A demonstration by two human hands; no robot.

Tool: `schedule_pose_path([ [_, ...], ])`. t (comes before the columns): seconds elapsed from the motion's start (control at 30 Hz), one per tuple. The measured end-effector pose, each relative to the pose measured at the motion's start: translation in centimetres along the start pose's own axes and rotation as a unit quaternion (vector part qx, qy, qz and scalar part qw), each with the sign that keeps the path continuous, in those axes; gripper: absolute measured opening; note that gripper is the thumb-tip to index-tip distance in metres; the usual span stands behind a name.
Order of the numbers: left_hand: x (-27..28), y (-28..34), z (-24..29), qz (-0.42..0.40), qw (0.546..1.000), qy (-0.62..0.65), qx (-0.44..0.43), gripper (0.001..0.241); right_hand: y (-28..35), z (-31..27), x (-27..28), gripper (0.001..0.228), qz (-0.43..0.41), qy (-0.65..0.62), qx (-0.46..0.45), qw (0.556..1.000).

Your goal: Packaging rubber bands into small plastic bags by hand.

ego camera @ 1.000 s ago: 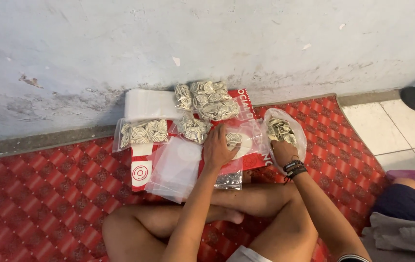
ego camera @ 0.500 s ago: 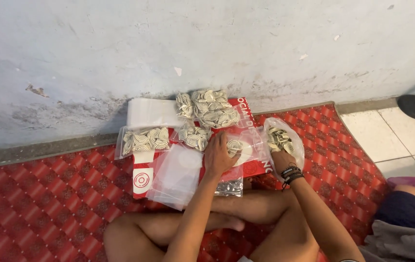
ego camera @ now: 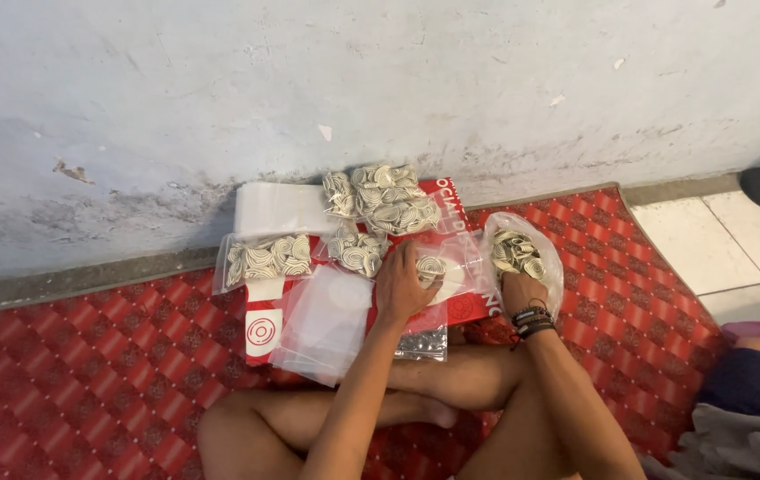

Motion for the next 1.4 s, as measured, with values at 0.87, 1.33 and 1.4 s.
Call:
schedule_pose_path([
  [0.87, -1.4, 0.5, -0.6, 0.022, 0.999, -0.026, -0.001, 0.085, 4.0, -0.8, 2.8, 0.035, -0.048, -0.097, 0.078, 0.991],
  [1.33, -0.9, 0.4, -0.3, 0.017, 1.000, -0.014, 0.009, 0.087, 4.8, 0.5, 3.0, 0.040, -0.032, -0.253, 0.120, 0.960],
  [1.4, -1.0, 0.4, -0.2, 0.015, 1.000, -0.015, 0.001, 0.087, 5.1, 0.3, 3.8, 0.048, -0.048, -0.312, 0.121, 0.941],
])
Point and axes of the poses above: each hand's wrist, its own y-axis away from the middle knuckle, its own x-axis out of the back of the hand, z = x × y, the point moved 9 cm from there along -y, towards the middle knuckle, and after that the axes turned 2 degrees about -x, right-handed, at the moved point
